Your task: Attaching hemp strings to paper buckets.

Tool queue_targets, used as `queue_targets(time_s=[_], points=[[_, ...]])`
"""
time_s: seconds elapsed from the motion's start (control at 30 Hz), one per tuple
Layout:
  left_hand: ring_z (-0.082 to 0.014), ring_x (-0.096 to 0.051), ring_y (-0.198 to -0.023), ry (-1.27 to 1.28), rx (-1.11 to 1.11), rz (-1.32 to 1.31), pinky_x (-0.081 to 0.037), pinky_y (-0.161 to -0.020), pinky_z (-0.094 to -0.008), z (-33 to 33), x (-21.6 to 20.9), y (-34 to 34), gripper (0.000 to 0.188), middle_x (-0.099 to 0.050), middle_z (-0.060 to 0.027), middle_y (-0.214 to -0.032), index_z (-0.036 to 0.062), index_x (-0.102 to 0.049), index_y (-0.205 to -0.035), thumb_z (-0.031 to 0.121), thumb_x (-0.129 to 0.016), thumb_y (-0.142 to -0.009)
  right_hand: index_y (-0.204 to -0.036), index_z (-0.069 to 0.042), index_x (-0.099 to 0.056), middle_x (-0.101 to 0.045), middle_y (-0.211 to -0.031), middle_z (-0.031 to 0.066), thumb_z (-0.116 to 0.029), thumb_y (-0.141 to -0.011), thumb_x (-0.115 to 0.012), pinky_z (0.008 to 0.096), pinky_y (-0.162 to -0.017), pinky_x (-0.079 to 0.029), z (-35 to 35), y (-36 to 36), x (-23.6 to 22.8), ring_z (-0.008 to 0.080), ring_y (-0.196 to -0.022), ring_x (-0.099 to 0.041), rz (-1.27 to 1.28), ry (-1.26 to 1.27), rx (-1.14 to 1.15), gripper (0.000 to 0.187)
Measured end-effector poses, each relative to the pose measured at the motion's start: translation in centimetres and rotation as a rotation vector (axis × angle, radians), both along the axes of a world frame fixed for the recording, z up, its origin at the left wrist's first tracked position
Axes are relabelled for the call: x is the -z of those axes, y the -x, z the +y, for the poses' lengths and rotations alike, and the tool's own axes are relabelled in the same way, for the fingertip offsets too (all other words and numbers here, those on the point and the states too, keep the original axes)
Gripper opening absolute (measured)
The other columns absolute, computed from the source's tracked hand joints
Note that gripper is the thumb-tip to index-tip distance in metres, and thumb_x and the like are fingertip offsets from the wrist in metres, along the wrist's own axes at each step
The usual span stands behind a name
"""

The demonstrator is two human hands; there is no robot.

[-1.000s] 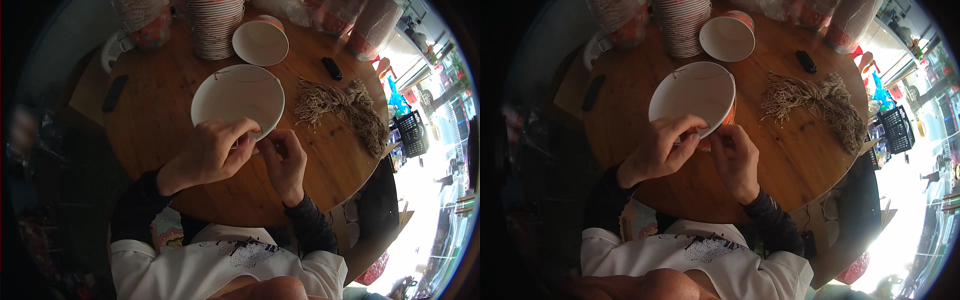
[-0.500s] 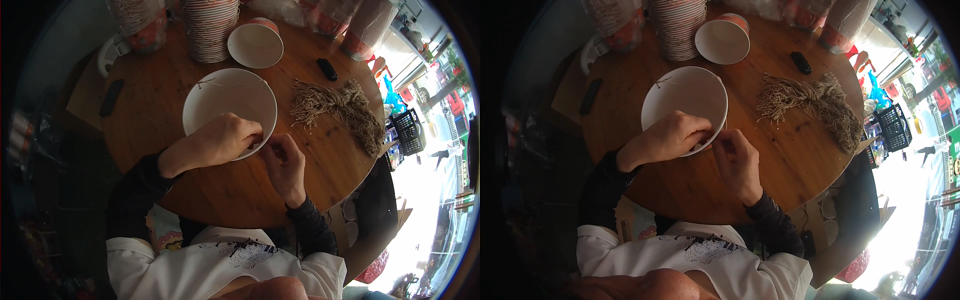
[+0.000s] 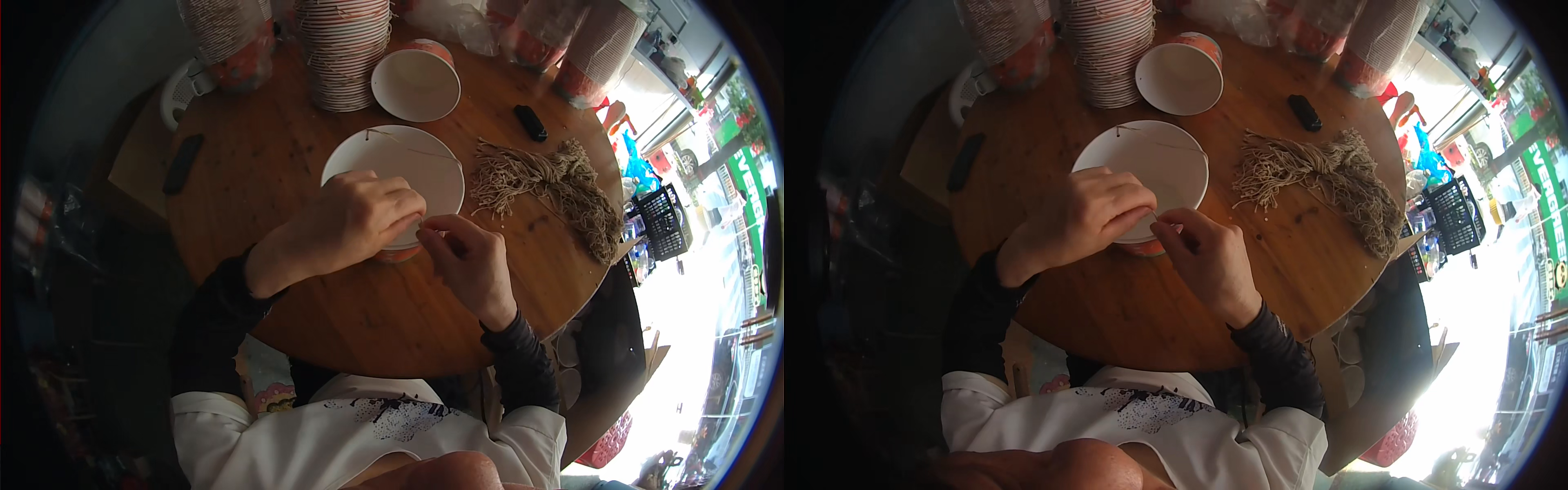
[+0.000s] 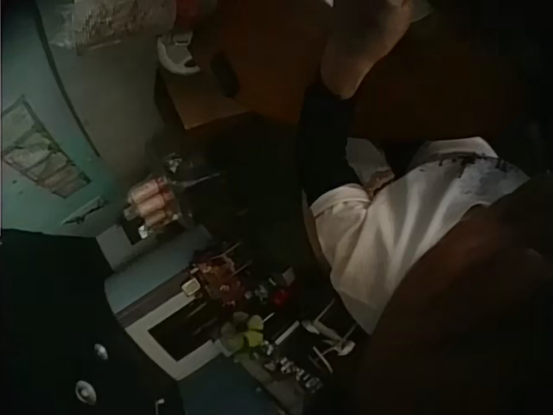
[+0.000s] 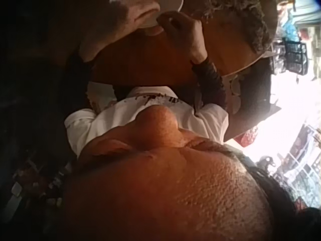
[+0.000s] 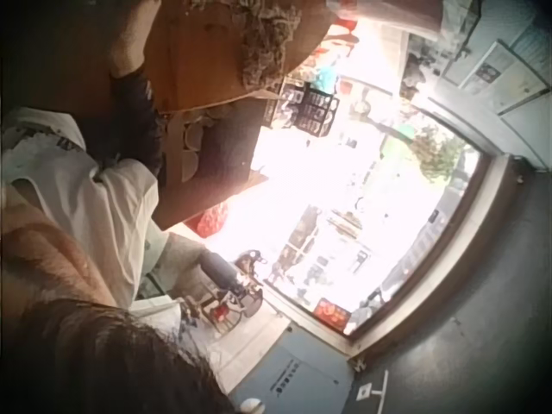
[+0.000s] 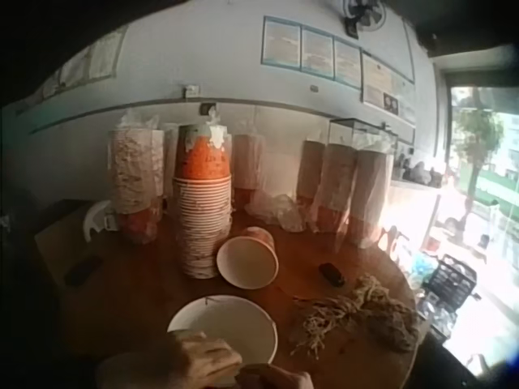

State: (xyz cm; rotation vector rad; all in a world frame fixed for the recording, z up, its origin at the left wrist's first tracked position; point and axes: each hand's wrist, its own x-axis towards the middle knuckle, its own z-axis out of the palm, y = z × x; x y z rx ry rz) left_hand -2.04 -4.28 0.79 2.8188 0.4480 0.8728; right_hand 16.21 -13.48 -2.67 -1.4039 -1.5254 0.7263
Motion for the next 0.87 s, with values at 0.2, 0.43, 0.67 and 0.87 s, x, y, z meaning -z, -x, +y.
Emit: queue_targets(time_s=[0.2,0.43,0.67,0.87], points=[[-0.0196,-0.065,-0.079,0.283,-0.172,-0.452,-0.051,-0.072,-0.0331,-2.4,0.9,-0.9,0.048,-0.069,-0.0045,-0.095,0.0038,-0.054,-0.126,0.009,-0.072,-0.082,-0.101,0.0,-0.067,-0.068,-0.073,0.0057,-0.009,-0.094,-0.06,0.0232,-0.051,-0.049,0.8,1.0,0.1,0.0071,-0.061,-0.063,0.281,0.034,-0.01,0.013],[-0.018,-0.067,-0.079,0.52,-0.161,-0.369,-0.054,-0.069,-0.0292,-1.9,3.1,-0.7,0.041,-0.071,-0.0065,-0.089,0.0036,-0.059,-0.121,0.009,-0.073,-0.082,-0.109,0.001,-0.066,-0.068,-0.078,0.0048,-0.001,-0.096,-0.053,0.022,-0.053,-0.05,2.0,1.7,1.6,0.0074,-0.063,-0.062,0.392,-0.204,-0.089,0.018],[-0.0082,-0.066,-0.073,0.971,-0.067,-0.3,-0.053,-0.064,-0.0215,-0.2,2.3,-0.9,0.015,-0.068,-0.0031,-0.081,-0.0001,-0.066,-0.1,0.009,-0.068,-0.088,-0.121,-0.002,-0.061,-0.067,-0.076,0.0042,-0.001,-0.096,-0.054,0.0231,-0.055,-0.05,2.2,1.2,1.9,0.0065,-0.063,-0.062,0.226,-0.224,-0.15,0.026],[-0.0097,-0.065,-0.088,0.776,-0.019,-0.486,-0.052,-0.075,-0.0239,0.9,2.4,-0.8,0.02,-0.069,-0.0046,-0.091,0.0031,-0.065,-0.105,0.017,-0.067,-0.091,-0.142,-0.012,-0.041,-0.069,-0.084,0.0031,-0.012,-0.093,-0.062,0.0277,-0.064,-0.054,1.1,-1.2,-0.2,0.0177,-0.068,-0.067,-0.204,-0.284,-0.115,0.054]])
